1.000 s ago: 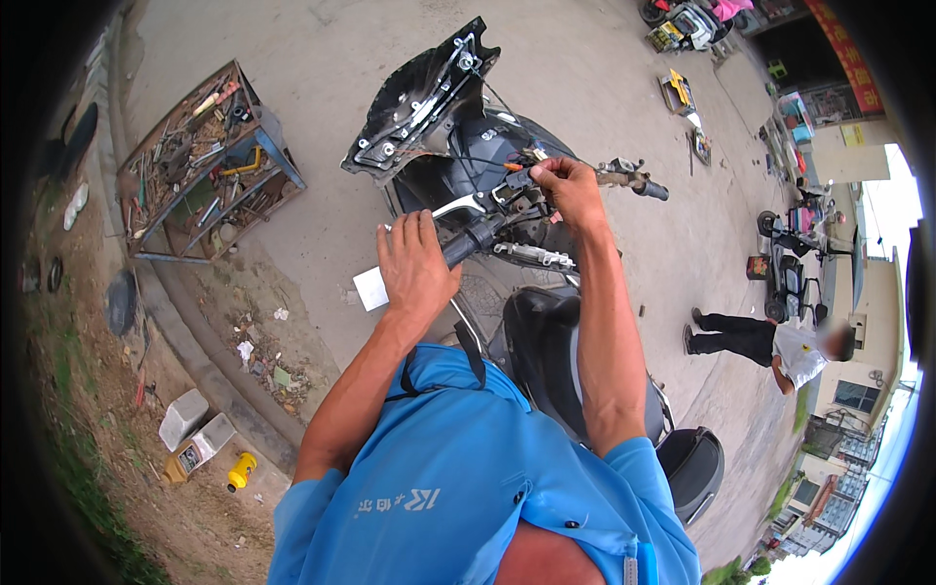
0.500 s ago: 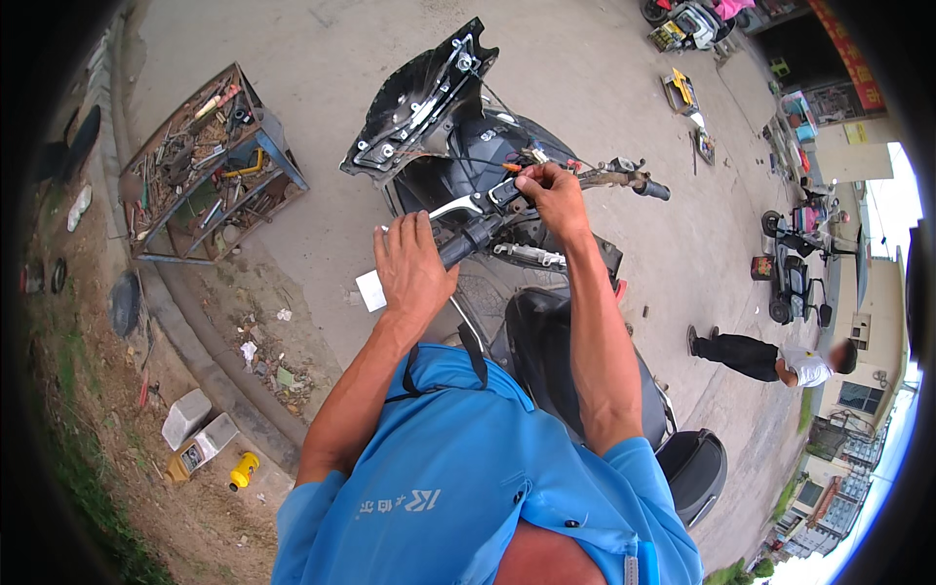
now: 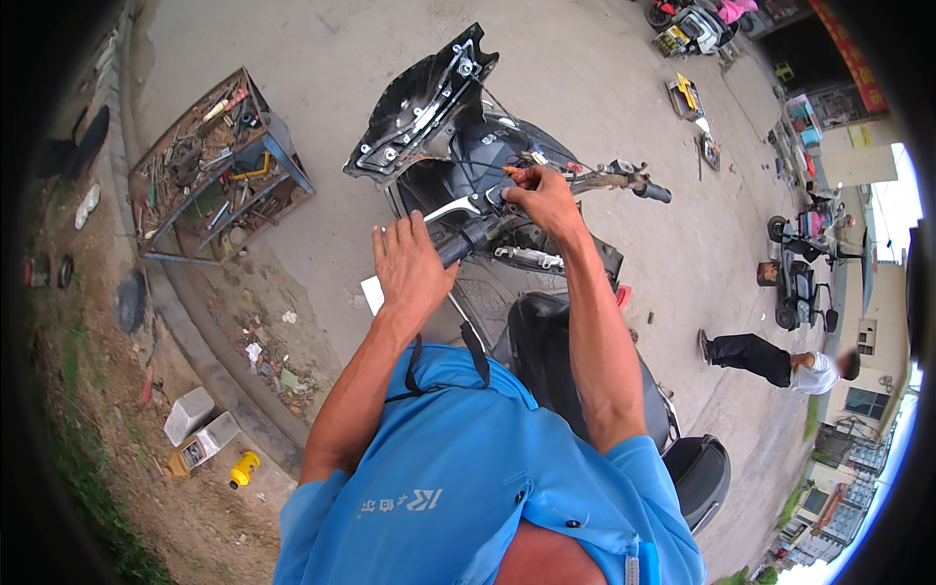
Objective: The person uses a socket wrench to tighten bolts on a motorcycle wheel, then works on the wiring and handlebars by hand.
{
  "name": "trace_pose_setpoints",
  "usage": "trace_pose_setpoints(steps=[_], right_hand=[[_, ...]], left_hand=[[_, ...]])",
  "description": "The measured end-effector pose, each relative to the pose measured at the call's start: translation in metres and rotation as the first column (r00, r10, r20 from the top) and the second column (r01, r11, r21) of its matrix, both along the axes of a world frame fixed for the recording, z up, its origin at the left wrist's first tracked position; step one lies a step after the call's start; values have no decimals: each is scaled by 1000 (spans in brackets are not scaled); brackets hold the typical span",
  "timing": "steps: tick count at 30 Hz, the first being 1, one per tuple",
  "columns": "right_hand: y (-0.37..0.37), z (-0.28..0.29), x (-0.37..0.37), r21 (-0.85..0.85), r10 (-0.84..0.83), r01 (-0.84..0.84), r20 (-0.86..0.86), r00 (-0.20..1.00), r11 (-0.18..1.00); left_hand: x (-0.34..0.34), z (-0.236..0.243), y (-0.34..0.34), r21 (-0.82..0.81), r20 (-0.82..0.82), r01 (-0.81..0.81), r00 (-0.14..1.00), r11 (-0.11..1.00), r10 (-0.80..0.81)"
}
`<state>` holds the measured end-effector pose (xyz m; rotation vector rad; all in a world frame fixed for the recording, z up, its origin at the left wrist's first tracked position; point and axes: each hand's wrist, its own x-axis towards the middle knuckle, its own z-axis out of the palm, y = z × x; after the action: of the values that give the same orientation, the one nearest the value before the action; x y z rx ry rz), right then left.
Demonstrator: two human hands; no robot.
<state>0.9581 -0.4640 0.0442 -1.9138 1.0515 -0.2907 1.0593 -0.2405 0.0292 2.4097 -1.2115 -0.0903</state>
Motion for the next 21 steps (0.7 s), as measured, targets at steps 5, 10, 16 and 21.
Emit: trace_pose_setpoints(steps=[5, 10, 16, 21], right_hand=[[-12, -4, 4, 53, 42, -38, -77, 996, 998], [-3, -1, 1, -1, 54, -54, -44, 998, 999], [2, -7, -1, -15, 44, -43, 71, 996, 999], [3, -9, 1, -57, -11, 14, 55, 998, 998]], left_hand=[[-2, 0, -1, -6, 22, -9, 1000, 1000, 9], [-2, -3, 1, -41, 52, -20, 998, 999, 22], [-3, 0, 0, -53, 35, -3, 999, 999, 5], [-6, -4, -1, -46, 69, -33, 997, 998, 36]])
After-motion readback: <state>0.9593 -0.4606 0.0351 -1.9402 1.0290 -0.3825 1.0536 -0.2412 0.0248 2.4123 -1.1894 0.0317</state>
